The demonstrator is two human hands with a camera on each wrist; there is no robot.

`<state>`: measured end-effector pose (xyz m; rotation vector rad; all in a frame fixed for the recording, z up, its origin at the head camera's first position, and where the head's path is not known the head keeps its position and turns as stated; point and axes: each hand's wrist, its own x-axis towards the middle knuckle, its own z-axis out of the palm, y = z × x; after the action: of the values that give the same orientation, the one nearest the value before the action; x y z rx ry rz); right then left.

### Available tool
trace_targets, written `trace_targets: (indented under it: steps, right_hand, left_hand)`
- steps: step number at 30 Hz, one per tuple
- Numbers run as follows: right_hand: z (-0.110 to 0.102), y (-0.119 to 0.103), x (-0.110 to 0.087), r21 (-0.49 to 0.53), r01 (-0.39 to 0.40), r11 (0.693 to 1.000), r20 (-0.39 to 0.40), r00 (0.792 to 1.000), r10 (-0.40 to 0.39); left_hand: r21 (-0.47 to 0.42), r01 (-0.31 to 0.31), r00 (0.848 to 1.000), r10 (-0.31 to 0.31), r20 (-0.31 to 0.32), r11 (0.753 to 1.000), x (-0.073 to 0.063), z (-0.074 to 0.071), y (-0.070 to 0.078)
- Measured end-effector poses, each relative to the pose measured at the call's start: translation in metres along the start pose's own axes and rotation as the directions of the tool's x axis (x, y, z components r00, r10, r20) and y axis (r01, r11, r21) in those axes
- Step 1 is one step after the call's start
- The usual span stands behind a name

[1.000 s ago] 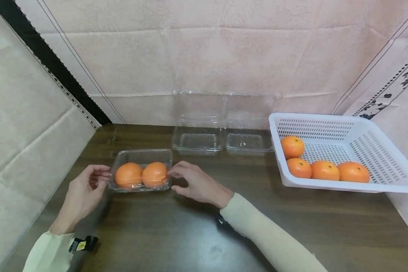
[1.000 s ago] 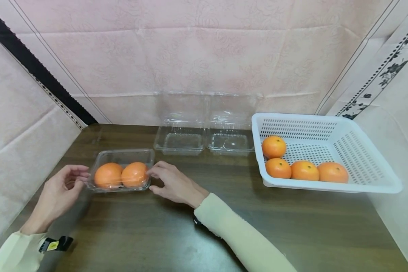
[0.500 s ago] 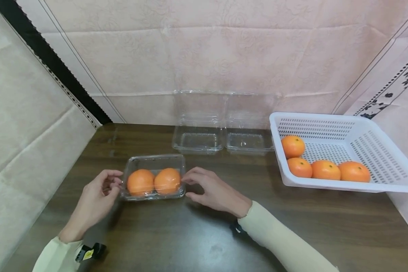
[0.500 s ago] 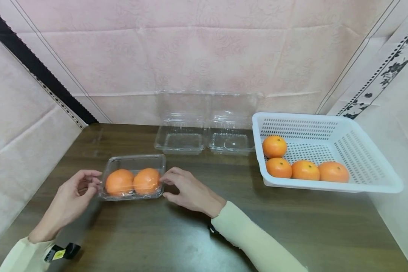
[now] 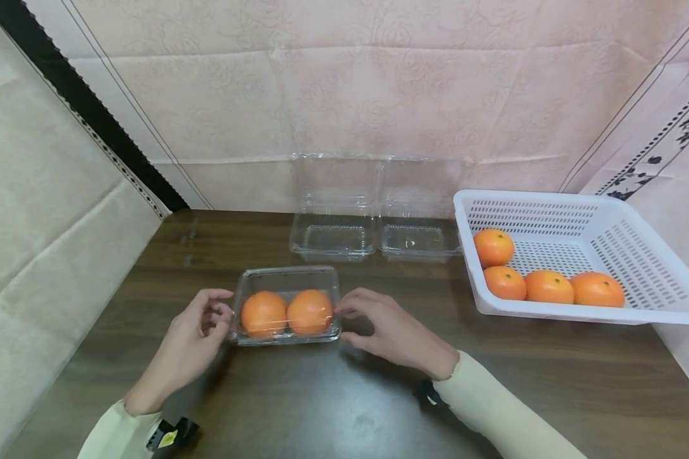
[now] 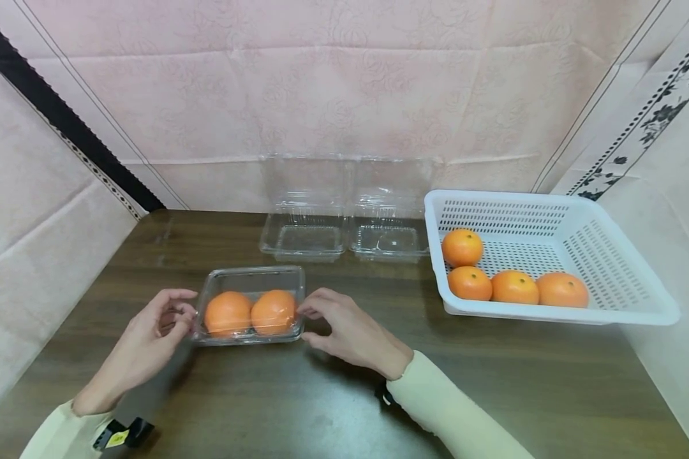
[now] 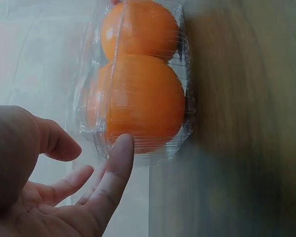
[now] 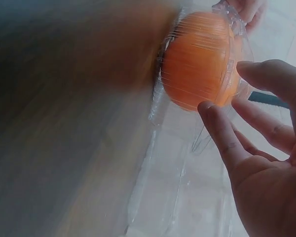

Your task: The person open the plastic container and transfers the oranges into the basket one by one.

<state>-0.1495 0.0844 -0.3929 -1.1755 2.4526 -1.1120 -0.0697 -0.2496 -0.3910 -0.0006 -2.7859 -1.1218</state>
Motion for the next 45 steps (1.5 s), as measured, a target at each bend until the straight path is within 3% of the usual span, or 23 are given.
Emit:
trace_targets:
  steps: [16,25,30,36,41,45]
  right_hand:
    - [-0.018,0.011,-0.031,-0.018,-0.074,0.997,-0.100,0.992,0.072]
    - [-0.029,0.018,-0.043,-0.041,-0.123,0.992,-0.135,0.984,0.116]
    - [-0.037,0.020,-0.049,-0.058,-0.168,0.984,-0.148,0.976,0.158]
    - [-0.049,0.021,-0.056,-0.073,-0.244,0.967,-0.126,0.964,0.234]
    - [-0.062,0.018,-0.063,-0.070,-0.308,0.949,-0.075,0.950,0.303]
    - [-0.069,0.017,-0.065,-0.090,-0.323,0.942,-0.066,0.946,0.318]
  left_hand:
    - [-0.169,0.033,0.991,-0.011,0.133,0.985,0.008,0.030,0.027]
    - [-0.186,0.028,0.987,0.003,0.161,0.982,0.014,0.043,0.039]
    - [-0.190,-0.014,0.983,0.048,0.176,0.982,0.018,0.052,0.045]
    - [-0.226,-0.048,0.972,0.098,0.215,0.973,0.024,0.065,0.053]
    - [-0.250,-0.032,0.966,0.094,0.242,0.968,0.028,0.072,0.062]
    - [-0.235,-0.052,0.964,0.110,0.241,0.971,0.034,0.076,0.067]
